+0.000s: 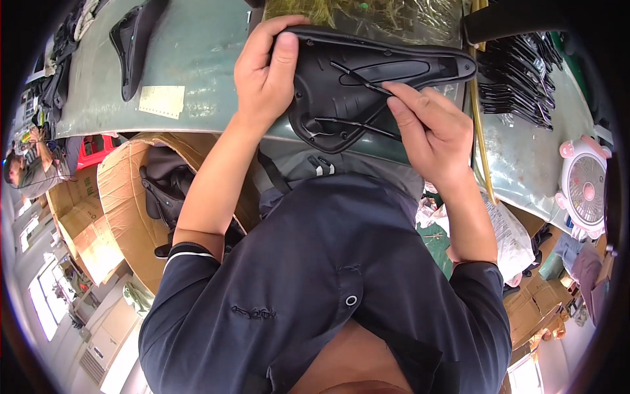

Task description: Assembling bicycle seats by manually inserting rails and using a press machine to secure components.

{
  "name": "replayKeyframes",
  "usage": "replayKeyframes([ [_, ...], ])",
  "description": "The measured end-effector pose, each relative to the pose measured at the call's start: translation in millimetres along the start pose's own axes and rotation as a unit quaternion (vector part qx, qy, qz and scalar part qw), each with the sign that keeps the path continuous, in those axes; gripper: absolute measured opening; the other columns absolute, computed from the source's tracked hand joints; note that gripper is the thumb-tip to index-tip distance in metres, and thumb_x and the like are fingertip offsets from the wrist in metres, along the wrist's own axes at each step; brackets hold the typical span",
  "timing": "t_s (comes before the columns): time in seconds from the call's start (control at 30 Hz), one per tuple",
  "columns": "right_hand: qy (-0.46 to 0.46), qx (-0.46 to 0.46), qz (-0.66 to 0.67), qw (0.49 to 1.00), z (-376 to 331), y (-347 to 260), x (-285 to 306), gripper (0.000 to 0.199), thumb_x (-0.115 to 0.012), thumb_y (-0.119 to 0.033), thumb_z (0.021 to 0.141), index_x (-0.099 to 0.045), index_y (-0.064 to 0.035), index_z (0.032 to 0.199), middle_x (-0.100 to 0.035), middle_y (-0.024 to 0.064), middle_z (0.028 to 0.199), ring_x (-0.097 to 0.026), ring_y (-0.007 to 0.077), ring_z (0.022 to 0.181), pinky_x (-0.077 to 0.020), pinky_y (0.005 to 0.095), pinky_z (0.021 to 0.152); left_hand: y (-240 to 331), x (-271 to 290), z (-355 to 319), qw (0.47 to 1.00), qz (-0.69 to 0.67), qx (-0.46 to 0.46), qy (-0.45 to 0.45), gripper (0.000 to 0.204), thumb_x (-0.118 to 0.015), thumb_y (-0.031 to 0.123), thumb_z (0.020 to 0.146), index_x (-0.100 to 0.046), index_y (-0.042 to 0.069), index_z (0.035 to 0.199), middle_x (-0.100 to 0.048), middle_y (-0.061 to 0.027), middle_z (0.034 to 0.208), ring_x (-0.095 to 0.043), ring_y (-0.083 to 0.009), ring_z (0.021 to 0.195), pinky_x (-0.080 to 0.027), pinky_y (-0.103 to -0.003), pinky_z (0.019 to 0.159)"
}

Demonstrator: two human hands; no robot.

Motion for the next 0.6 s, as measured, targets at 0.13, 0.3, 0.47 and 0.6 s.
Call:
replayKeyframes([
  [0.13,-0.014,0.006,-0.012,1.000,8.0,-4.2,-2.6,0.020,-0.081,-0.001,0.089,-0.081,-0.0042,0.109,-0.057,0.0063,0.064,-0.052,0.0176,0.053,-0.0418,0.0312,0.050,-5.3,-1.6,-5.7,0.997,-0.047,0.029,0.061,0.030,-0.051,0.017,0.114,-0.071,-0.004,0.118,-0.076,-0.0079,0.111,-0.065,-0.0126,0.095,-0.051,-0.026,0.089],
  [0.3,-0.031,0.026,-0.038,0.998,8.9,-4.2,0.7,0.022,-0.083,-0.003,0.086,-0.082,-0.0067,0.107,-0.058,0.0045,0.065,-0.054,0.0181,0.052,-0.0422,0.0321,0.049,-7.0,-6.9,-4.8,0.995,-0.048,0.014,0.090,0.029,-0.052,0.016,0.114,-0.073,-0.004,0.115,-0.077,-0.0074,0.105,-0.065,-0.0128,0.090,-0.052,-0.026,0.085],
  [0.47,-0.057,0.096,-0.089,0.990,33.3,-8.6,0.1,0.020,-0.085,-0.010,0.083,-0.082,-0.0117,0.102,-0.055,0.0024,0.065,-0.055,0.0199,0.052,-0.0445,0.0337,0.048,-7.2,-11.8,-4.0,0.996,-0.034,0.000,0.079,0.029,-0.051,0.015,0.114,-0.073,-0.005,0.114,-0.078,-0.0090,0.105,-0.067,-0.0147,0.088,-0.053,-0.026,0.083],
  [0.6,-0.054,0.131,-0.096,0.985,39.9,-9.6,-5.3,0.017,-0.085,-0.015,0.082,-0.081,-0.0147,0.098,-0.054,0.0016,0.065,-0.057,0.0214,0.053,-0.0457,0.0343,0.049,-2.5,-10.1,-4.7,0.996,-0.051,0.013,0.072,0.029,-0.051,0.013,0.113,-0.073,-0.005,0.114,-0.078,-0.0114,0.106,-0.070,-0.0162,0.090,-0.055,-0.028,0.084],
])
Point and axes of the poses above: each hand's wrist, its own z-axis towards the middle knuckle, its own x-axis out of the back of the hand, y = z × x, the point moved 1 cm from there along z, towards the middle knuckle
